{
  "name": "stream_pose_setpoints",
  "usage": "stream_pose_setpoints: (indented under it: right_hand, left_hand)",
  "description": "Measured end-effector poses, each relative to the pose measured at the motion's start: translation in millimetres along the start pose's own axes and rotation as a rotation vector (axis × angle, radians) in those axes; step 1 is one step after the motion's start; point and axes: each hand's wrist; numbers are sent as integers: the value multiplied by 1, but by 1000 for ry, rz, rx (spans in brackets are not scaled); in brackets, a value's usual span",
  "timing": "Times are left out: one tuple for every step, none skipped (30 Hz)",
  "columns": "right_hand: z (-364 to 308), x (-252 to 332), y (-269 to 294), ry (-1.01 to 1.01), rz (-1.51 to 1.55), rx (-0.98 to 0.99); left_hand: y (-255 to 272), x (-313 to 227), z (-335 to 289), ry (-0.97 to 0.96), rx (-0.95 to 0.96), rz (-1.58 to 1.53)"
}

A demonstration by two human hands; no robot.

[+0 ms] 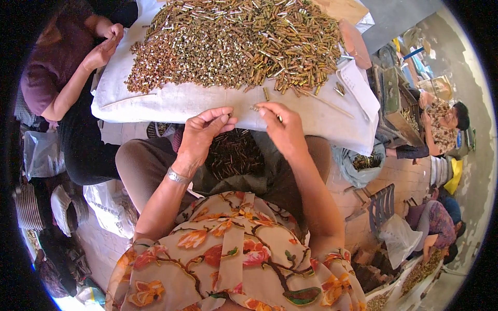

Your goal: The person sits down at a table and repeatedly assembles small metal hardware components by inserting pins into sleeves by hand.

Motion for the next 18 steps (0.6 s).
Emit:
stream_pose_setpoints:
  right_hand:
    - [-13,9,-3,-62,38,53]
    - [-22,11,-7,-63,39,53]
    - [-30,14,-12,68,-12,14]
    - [-36,16,-15,200,-63,-25]
    - [-40,16,-18,235,-56,-19]
    - [-43,19,-20,235,-55,-16]
    - [-47,24,-22,289,-89,-16]
    - [-49,27,-23,344,-123,-17]
    - [-50,25,-24,345,-111,-23]
    - [-52,26,-25,345,-111,-21]
    - [-53,28,-26,354,-126,-27]
    - [-54,29,-26,363,-142,-33]
    - [-56,30,-26,363,-142,-32]
    - [-58,31,-26,365,-157,-34]
    - [-60,31,-26,366,-171,-36]
    - [-60,31,-27,367,-171,-35]
    - [-61,32,-28,409,-166,-52]
    - [-61,32,-29,451,-162,-69]
  left_hand:
    - [-3,-1,-6,3,3,-2]
    - [-5,-2,-12,-29,31,-51]
    - [-7,-3,-17,-61,61,-101]
    - [-8,-4,-21,-58,61,-101]
    - [-8,-4,-25,-67,61,-98]
    - [-8,-5,-29,-76,60,-96]
    - [-8,-5,-32,-76,57,-96]
    - [-10,-6,-35,-87,45,-111]
    - [-11,-7,-38,-98,33,-127]
    - [-12,-9,-40,-98,31,-127]
    - [-11,-9,-42,-111,36,-118]
    - [-11,-10,-43,-123,41,-108]
    - [-11,-10,-45,-123,39,-109]
    - [-11,-10,-47,-132,29,-110]
    - [-11,-11,-49,-141,20,-111]
    - [-12,-11,-50,-142,19,-111]
    - [-12,-12,-51,-160,7,-87]
    - [-13,-12,-52,-178,-6,-63]
Point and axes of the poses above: each hand's wrist, its own z-axis towards the middle knuckle, its own y-axis out of the back of the hand, x = y × z, and after that the axes turned 3 degrees about -z, right-handed
